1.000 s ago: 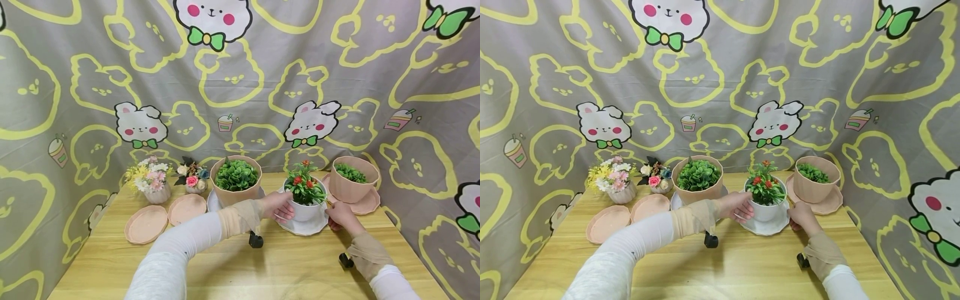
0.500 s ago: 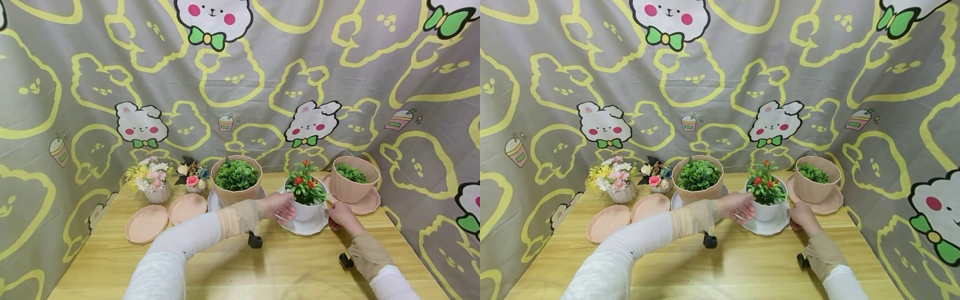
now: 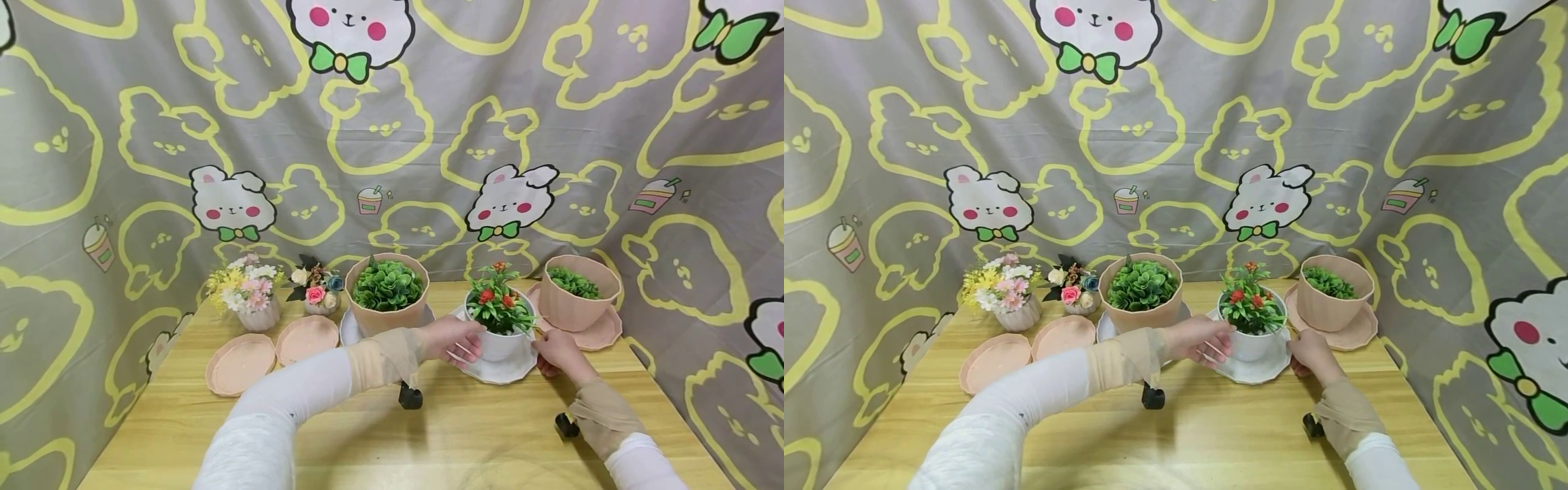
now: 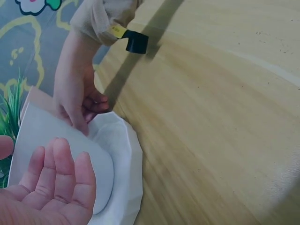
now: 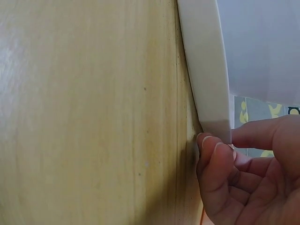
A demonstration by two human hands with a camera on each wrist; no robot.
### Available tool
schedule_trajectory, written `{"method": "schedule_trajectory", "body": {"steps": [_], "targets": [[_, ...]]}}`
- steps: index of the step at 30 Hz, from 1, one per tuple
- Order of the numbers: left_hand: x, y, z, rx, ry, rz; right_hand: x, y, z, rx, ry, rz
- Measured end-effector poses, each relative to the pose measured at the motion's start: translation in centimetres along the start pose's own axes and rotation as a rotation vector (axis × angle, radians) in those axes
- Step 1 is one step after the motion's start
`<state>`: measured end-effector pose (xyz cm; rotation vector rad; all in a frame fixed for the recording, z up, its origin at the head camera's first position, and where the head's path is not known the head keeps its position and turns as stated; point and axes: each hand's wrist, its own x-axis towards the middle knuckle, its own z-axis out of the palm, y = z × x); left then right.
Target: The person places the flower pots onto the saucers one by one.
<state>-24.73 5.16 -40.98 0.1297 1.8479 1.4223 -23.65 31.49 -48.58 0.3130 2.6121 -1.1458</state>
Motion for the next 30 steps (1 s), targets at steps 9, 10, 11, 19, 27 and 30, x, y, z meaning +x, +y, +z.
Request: {"method": "schedule_trajectory", "body": {"steps": [9,10,11,19,27,30], "targets": [[-0.9,-0.1,-0.5,0.020,-0.020,0.012,-0.4,-0.1,-0.3,0.036,0.003,-0.016],[-1.0,0.0,-0.6,0.023,-0.020,0.018,-0.5,-0.1,-0.4,0.042,0.005,-0.019],[-1.1,0.0,-0.8,0.025,-0.021,0.023,-0.5,-0.1,-0.5,0.047,0.004,-0.022],[-2.1,-0.3,-2.6,-0.003,0.011,0.060,-1.1,-0.2,-1.3,0.075,0.022,-0.056],[-3.0,-0.4,-3.9,-0.023,0.013,0.080,-1.7,-0.1,-2.3,0.045,0.049,-0.113],[-3.4,-0.3,-4.2,-0.029,0.014,0.083,-1.9,-0.4,-2.7,0.037,0.052,-0.119]]}}
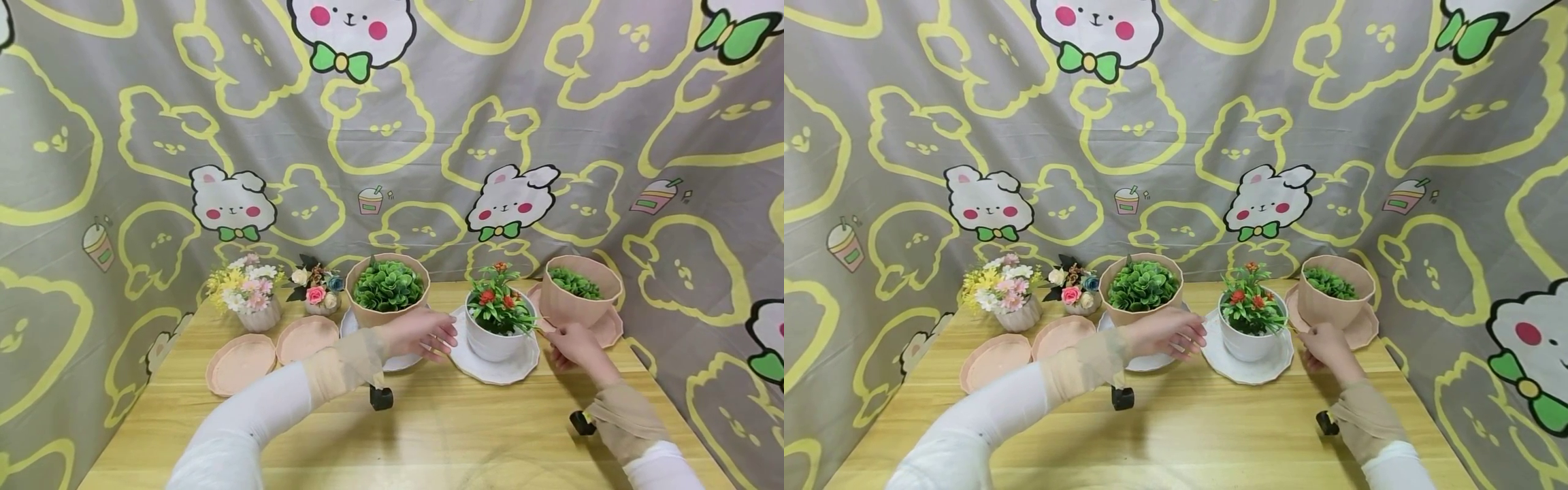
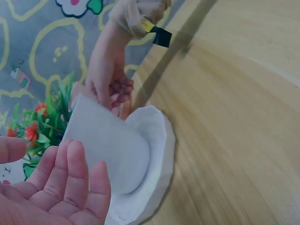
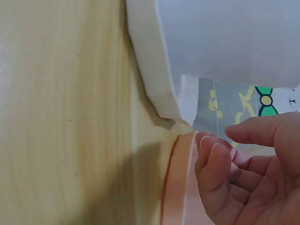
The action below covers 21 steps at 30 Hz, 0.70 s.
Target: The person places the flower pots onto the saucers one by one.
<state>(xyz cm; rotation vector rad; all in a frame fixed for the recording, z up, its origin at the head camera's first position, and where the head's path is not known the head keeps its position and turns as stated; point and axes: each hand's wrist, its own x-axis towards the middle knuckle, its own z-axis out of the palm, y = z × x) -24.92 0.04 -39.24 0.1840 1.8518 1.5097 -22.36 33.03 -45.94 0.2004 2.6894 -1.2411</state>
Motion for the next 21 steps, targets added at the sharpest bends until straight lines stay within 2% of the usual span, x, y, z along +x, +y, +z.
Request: {"method": "schedule_trajectory", "body": {"steps": [6,13,21], "targets": [[-0.8,0.3,-0.8,-0.013,0.004,0.011,-0.4,-0.6,-1.0,-0.021,0.009,-0.019],[-1.5,0.5,-1.7,-0.006,-0.020,0.038,-0.8,-1.0,-2.1,-0.019,0.015,-0.058],[-2.4,0.5,-2.4,-0.067,-0.032,0.059,-1.3,-1.8,-2.9,-0.009,0.042,-0.083]]}}
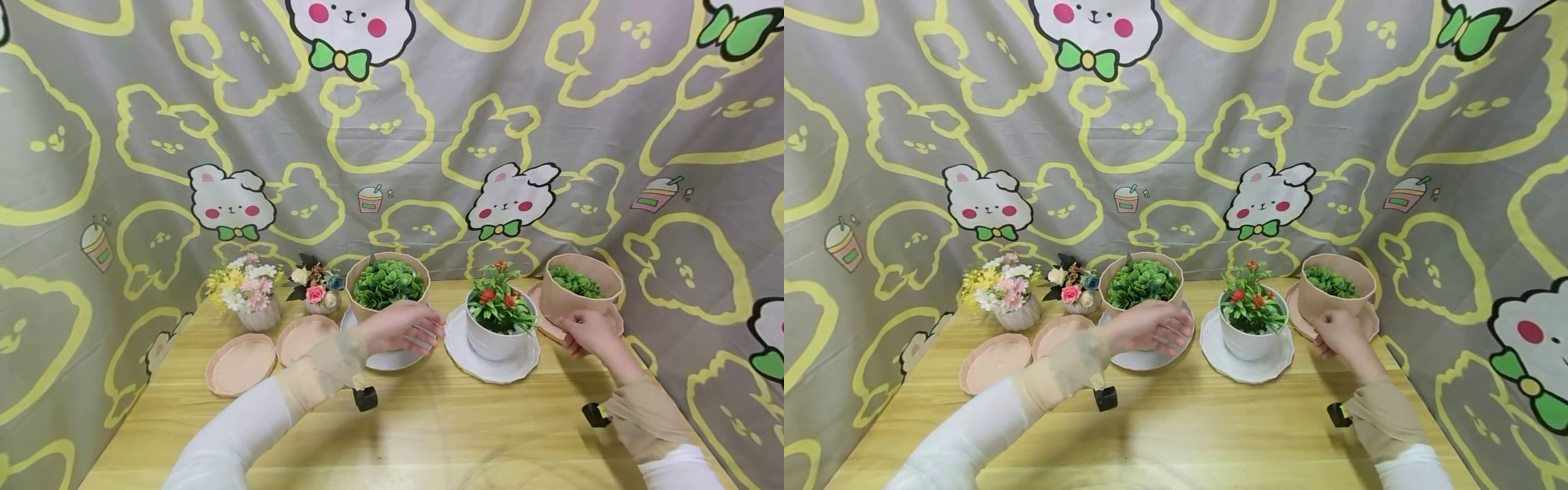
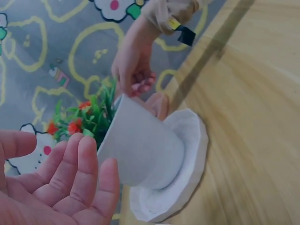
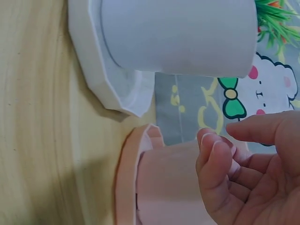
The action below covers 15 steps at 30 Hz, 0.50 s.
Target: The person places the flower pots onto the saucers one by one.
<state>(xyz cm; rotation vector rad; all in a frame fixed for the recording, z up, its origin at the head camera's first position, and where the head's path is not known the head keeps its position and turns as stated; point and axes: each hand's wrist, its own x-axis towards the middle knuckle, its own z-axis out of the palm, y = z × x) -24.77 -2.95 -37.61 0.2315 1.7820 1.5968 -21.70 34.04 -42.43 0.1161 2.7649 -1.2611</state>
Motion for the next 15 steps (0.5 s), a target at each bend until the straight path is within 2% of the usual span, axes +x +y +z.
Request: {"method": "schedule_trajectory", "body": {"steps": [9,15], "targets": [[-1.4,0.3,-1.5,-0.113,0.000,0.029,-0.5,-0.8,-0.8,-0.085,0.090,-0.076],[-2.5,0.1,-2.7,-0.105,0.017,0.062,-1.0,-1.2,-1.6,-0.107,0.097,-0.067]]}}
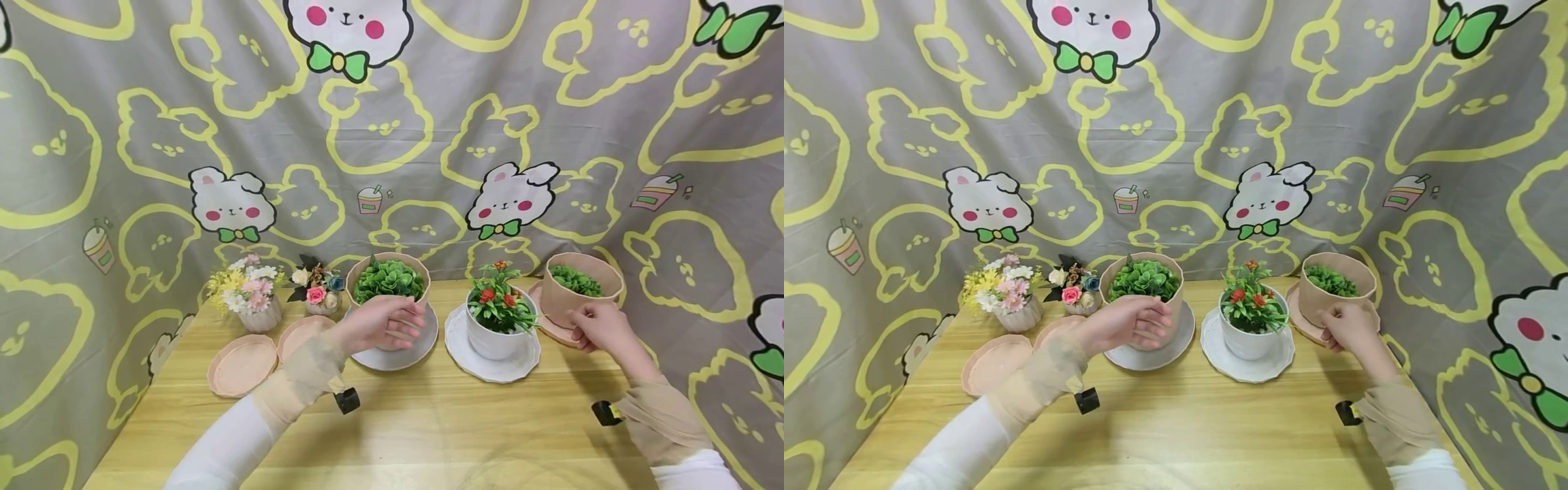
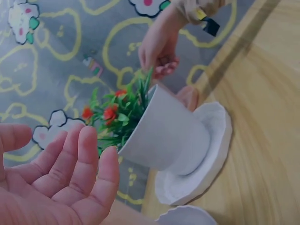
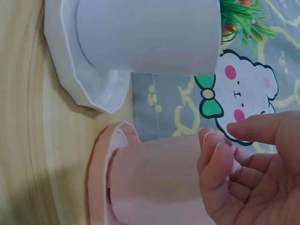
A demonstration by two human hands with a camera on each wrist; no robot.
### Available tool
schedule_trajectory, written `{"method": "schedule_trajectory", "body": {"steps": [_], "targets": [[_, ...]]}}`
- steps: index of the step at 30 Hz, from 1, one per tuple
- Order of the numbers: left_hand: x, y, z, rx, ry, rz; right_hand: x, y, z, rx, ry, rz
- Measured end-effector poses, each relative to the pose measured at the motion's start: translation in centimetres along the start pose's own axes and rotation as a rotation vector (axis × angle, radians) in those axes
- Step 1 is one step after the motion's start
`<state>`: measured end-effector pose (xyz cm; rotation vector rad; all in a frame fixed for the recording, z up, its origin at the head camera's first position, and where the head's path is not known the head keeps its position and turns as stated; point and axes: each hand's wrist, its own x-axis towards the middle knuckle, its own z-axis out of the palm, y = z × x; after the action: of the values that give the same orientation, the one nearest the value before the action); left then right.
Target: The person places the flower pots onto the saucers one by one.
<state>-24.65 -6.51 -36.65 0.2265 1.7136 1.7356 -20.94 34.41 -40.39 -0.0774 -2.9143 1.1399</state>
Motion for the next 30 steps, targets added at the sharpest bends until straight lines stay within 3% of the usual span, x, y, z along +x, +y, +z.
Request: {"method": "schedule_trajectory", "body": {"steps": [10,19,30], "targets": [[-1.7,-0.1,-1.8,0.003,0.008,0.078,-0.8,-0.7,-1.1,-0.018,0.008,0.055],[-3.3,-0.8,-3.7,-0.058,0.010,0.116,-1.7,-1.3,-1.6,0.005,0.039,0.052],[-4.8,-1.5,-5.5,-0.153,0.081,0.167,-2.6,-2.5,-1.9,0.046,0.097,0.000]]}}
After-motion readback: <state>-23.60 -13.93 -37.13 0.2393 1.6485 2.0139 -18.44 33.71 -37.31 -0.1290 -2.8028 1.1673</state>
